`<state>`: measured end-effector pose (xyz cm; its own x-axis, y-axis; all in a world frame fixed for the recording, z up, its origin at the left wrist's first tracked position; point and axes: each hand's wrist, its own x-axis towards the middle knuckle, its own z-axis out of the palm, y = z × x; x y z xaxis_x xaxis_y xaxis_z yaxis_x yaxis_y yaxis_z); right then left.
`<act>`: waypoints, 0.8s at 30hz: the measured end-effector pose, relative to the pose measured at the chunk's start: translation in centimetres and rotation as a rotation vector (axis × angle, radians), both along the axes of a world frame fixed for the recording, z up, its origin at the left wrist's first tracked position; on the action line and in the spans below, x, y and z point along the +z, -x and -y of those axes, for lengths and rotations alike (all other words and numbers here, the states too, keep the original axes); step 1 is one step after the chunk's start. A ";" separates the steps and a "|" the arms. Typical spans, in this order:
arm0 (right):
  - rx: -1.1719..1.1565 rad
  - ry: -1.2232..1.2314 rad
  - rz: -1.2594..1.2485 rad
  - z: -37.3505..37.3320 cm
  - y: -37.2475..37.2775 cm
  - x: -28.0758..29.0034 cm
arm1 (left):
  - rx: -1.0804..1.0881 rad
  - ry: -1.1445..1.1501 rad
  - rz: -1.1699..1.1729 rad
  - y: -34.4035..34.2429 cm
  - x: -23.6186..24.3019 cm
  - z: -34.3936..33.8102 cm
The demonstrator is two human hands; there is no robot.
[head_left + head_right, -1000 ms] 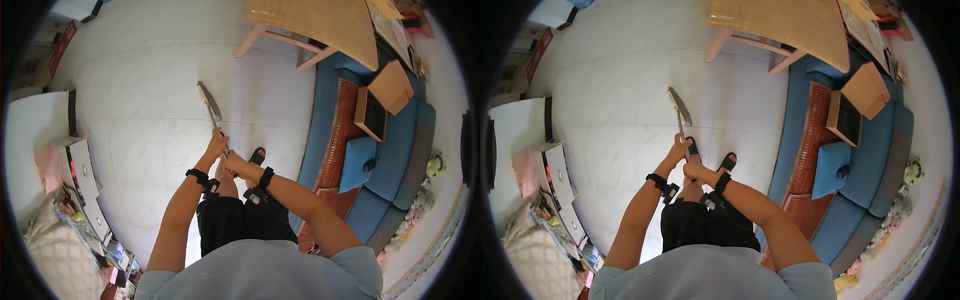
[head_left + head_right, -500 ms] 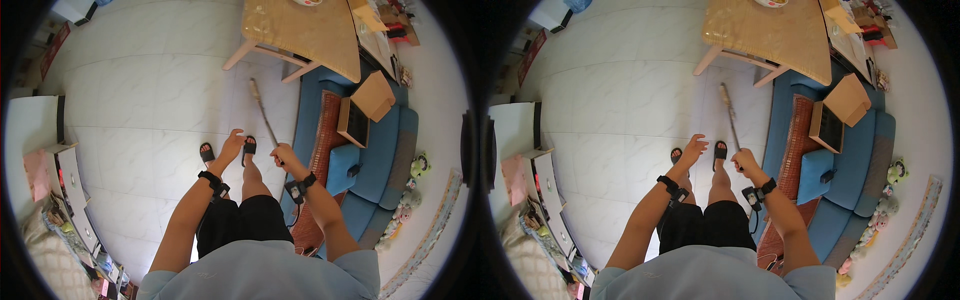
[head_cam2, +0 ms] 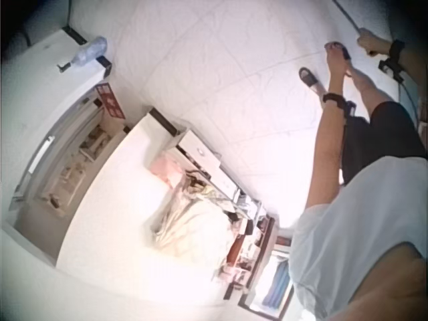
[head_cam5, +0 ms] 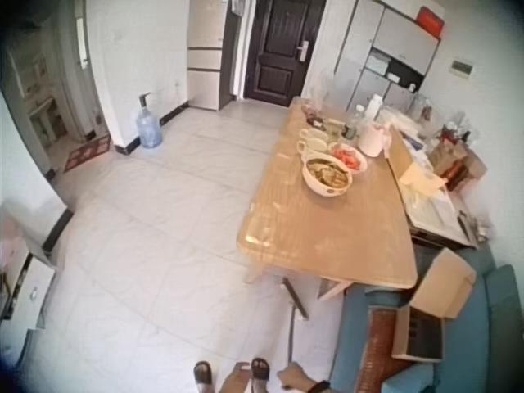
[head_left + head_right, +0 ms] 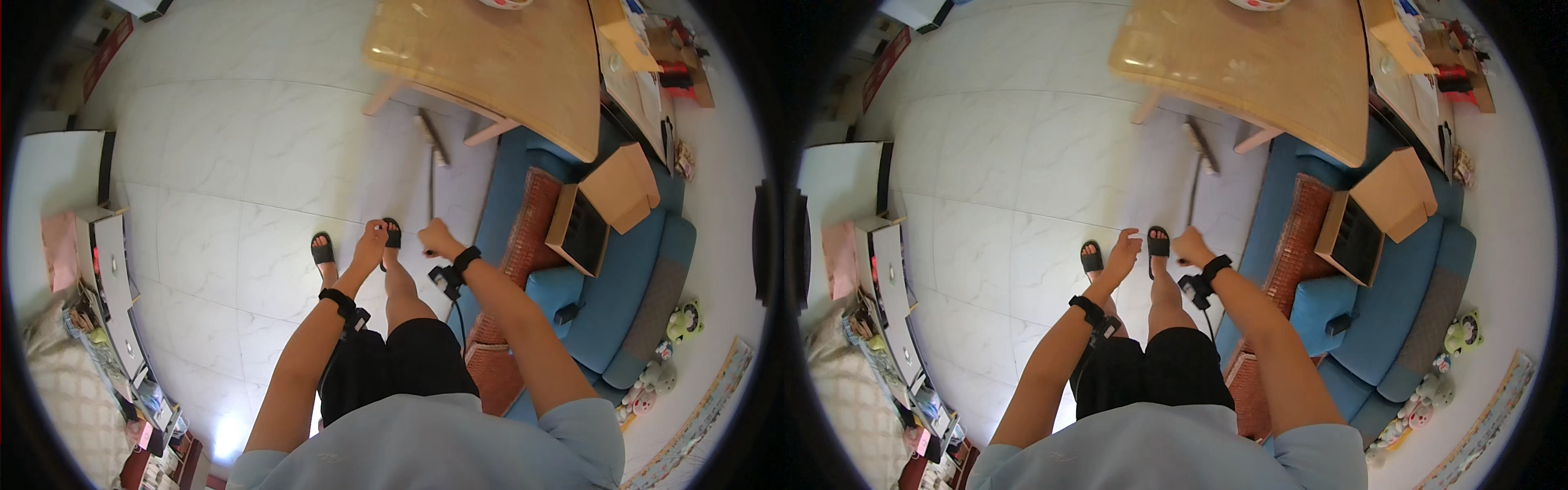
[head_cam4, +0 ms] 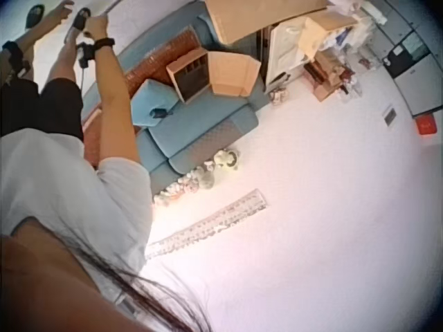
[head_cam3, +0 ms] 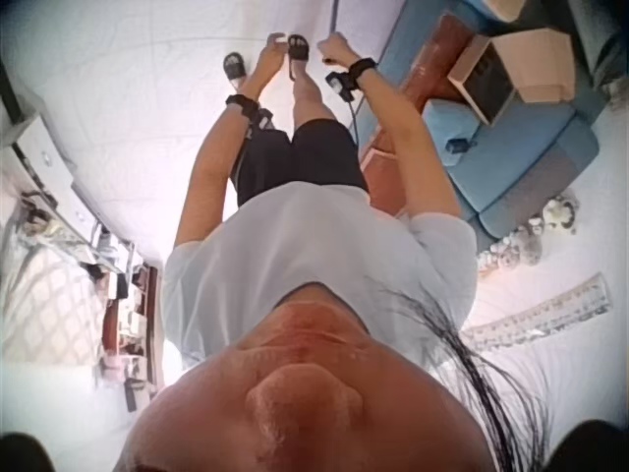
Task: Sweeping the floor with a broom in a residential living area.
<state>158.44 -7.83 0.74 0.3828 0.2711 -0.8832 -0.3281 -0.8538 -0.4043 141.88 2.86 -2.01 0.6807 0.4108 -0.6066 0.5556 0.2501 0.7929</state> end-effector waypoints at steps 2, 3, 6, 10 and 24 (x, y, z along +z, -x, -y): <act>0.138 -0.014 0.013 1.1 1.9 1.5 | 0.140 0.021 -0.069 -2.2 -0.7 1.6; 0.218 -0.028 -0.011 1.9 1.6 2.6 | 0.108 -0.015 -0.004 -3.7 -0.9 2.3; -0.225 -0.154 -0.304 5.5 -1.0 6.4 | 0.097 0.116 -0.048 -7.1 -0.8 5.0; -0.393 -0.168 -0.460 10.7 -5.6 11.6 | -0.087 -0.054 0.056 -9.8 0.7 6.5; -0.602 -0.110 0.045 16.8 -13.9 6.8 | -0.142 -0.130 0.089 -13.0 2.2 8.7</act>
